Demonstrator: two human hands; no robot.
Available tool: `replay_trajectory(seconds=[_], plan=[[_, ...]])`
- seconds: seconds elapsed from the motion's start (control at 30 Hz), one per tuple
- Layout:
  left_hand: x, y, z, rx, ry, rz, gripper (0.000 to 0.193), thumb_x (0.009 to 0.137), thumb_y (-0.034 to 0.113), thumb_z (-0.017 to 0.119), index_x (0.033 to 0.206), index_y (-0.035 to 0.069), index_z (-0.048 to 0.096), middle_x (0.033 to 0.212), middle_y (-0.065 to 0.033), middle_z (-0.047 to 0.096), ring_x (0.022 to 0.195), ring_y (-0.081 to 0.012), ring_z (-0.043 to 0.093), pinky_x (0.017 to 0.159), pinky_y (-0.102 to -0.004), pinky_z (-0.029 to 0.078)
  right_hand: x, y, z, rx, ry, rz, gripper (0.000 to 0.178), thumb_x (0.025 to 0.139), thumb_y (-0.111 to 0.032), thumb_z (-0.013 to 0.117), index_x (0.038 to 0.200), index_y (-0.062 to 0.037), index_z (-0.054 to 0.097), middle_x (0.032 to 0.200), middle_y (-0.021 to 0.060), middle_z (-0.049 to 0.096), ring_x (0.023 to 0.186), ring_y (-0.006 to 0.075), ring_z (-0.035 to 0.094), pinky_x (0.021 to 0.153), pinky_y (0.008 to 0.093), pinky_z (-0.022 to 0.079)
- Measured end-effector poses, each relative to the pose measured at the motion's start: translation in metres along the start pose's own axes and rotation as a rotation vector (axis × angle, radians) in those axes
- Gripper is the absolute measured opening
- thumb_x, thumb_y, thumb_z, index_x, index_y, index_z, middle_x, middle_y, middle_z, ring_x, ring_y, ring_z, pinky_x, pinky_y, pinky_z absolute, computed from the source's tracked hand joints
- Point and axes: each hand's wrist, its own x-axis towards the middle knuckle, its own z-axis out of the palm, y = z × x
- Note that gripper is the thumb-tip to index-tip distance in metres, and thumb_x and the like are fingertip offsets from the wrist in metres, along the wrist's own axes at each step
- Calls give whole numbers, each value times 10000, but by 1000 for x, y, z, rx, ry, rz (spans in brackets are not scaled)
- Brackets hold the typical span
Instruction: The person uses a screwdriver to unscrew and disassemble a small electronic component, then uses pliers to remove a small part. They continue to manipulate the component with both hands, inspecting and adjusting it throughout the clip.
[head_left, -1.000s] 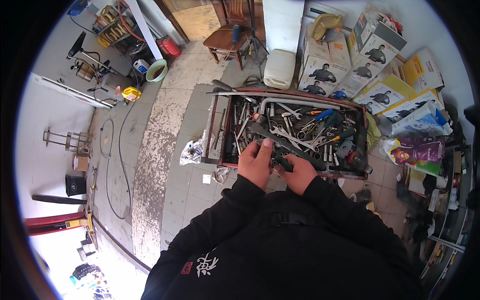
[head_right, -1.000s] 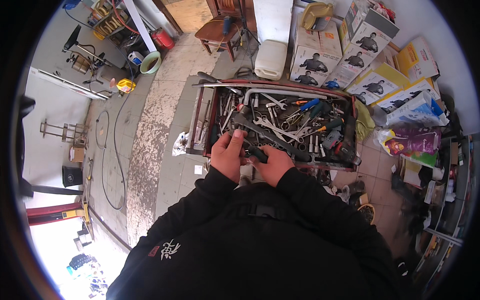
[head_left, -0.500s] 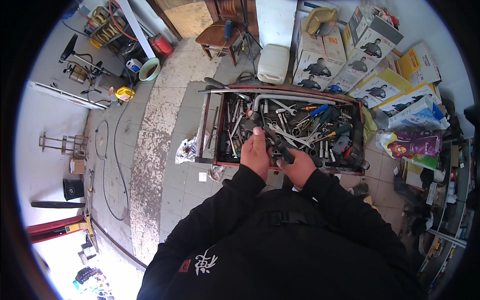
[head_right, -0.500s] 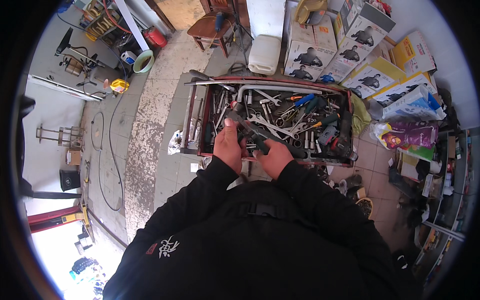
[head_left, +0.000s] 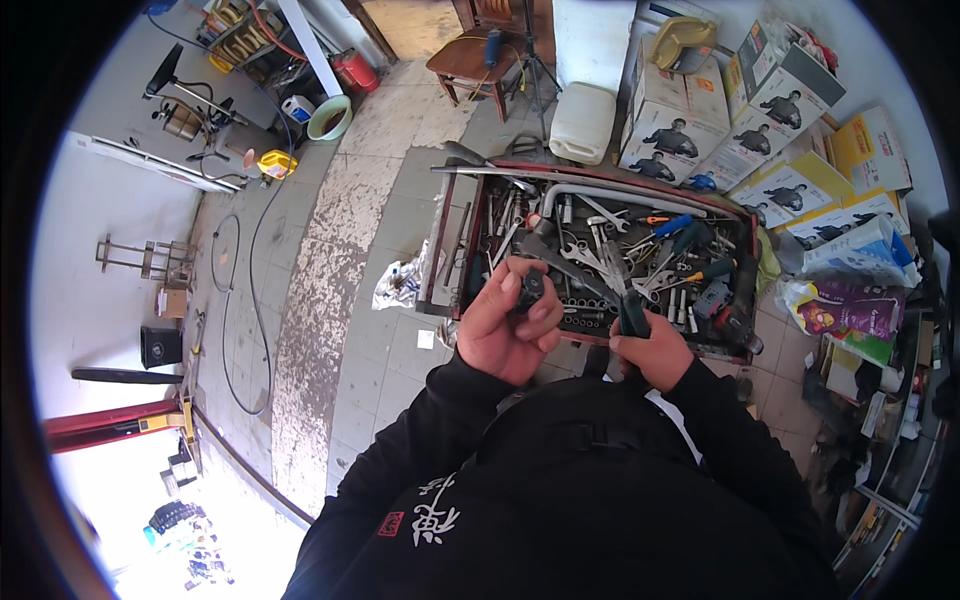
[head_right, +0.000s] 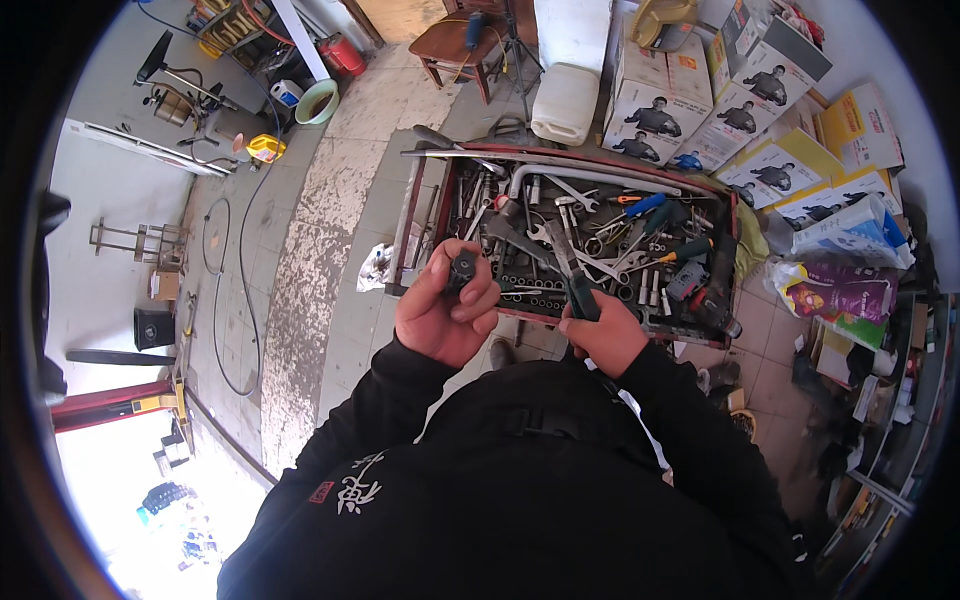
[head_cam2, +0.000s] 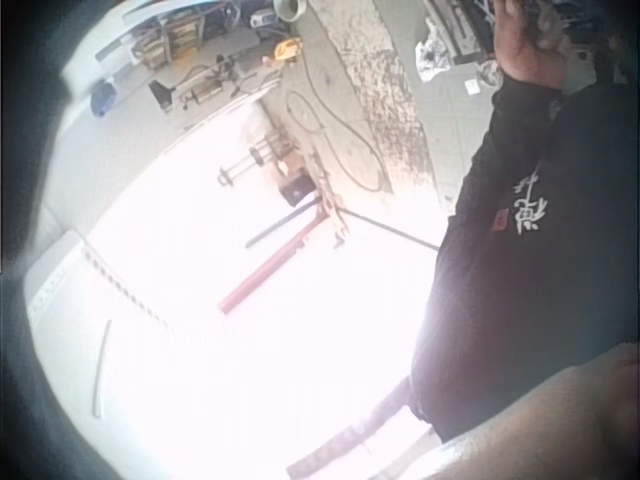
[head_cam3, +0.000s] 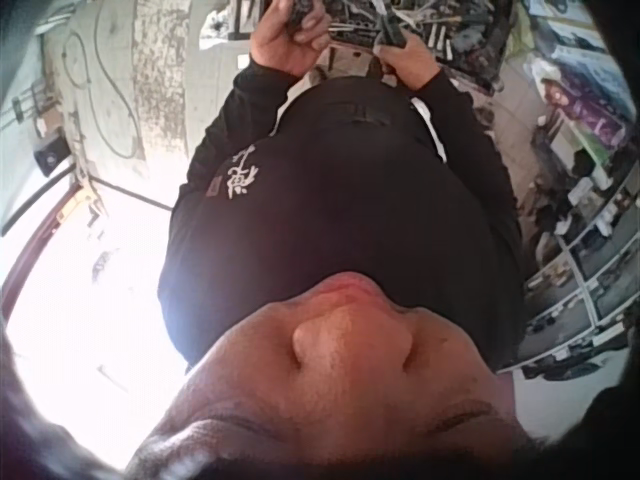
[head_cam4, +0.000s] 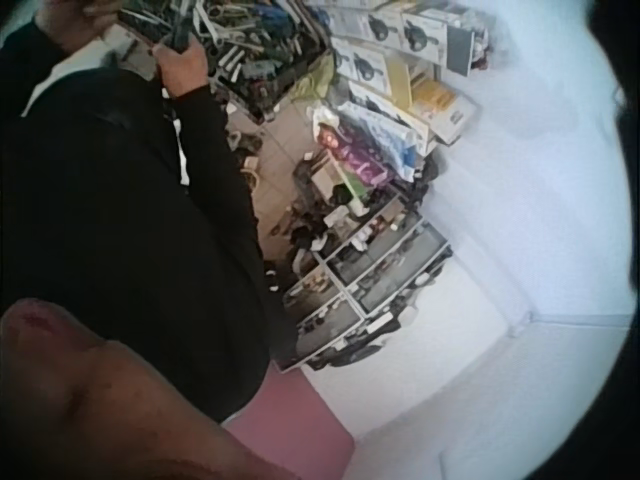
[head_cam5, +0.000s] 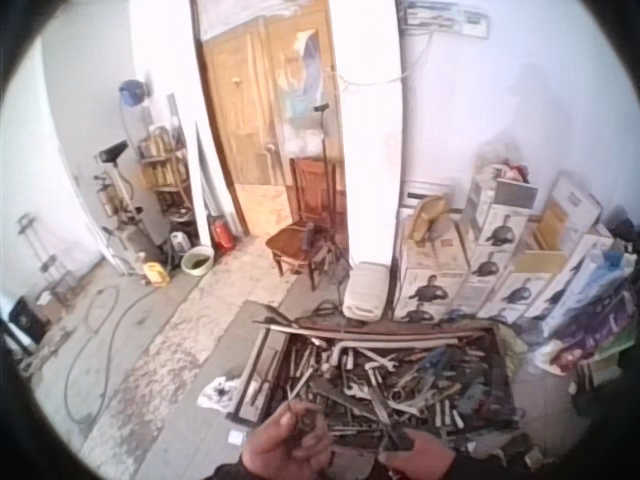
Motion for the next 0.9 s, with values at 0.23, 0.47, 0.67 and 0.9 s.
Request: replay_trajectory(seconds=[0.23, 0.47, 0.67, 0.9], plan=[[4, 2, -1, -95, 77, 85, 494, 1151, 352, 566, 1571, 107, 478, 1204, -75, 657, 993, -199, 634, 947, -460, 612, -12, -14, 4, -276, 50, -135, 273, 968, -172, 719, 1166, 2, 645, 854, 92, 689, 765, 229, 692, 743, 380, 574], [9, 1, -17, -166, 107, 154, 363, 1187, 364, 473, 1445, 132, 576, 1329, -72, 731, 1330, -288, 668, 1095, -537, 551, -34, -39, 22, -724, 36, -438, 432, 957, -219, 727, 1305, 17, 629, 1031, 211, 727, 978, 453, 696, 890, 463, 560], [8, 3, -20, -237, 65, 182, 361, 1188, 391, 463, 1328, 121, 656, 1423, -98, 715, 1392, -315, 646, 1113, -536, 554, -20, -27, 17, -540, 65, -241, 470, 959, -278, 754, 1301, 20, 629, 1013, 231, 727, 958, 430, 715, 872, 471, 561], [-7, 15, -9, -304, 15, 218, 368, 1192, 360, 455, 1312, 89, 673, 1483, -121, 683, 1447, -334, 603, 1163, -547, 542, 64, 53, -55, -1120, 594, -113, 590, 885, -319, 842, 1333, -18, 603, 1254, 244, 654, 1162, 455, 661, 946, 535, 558]])
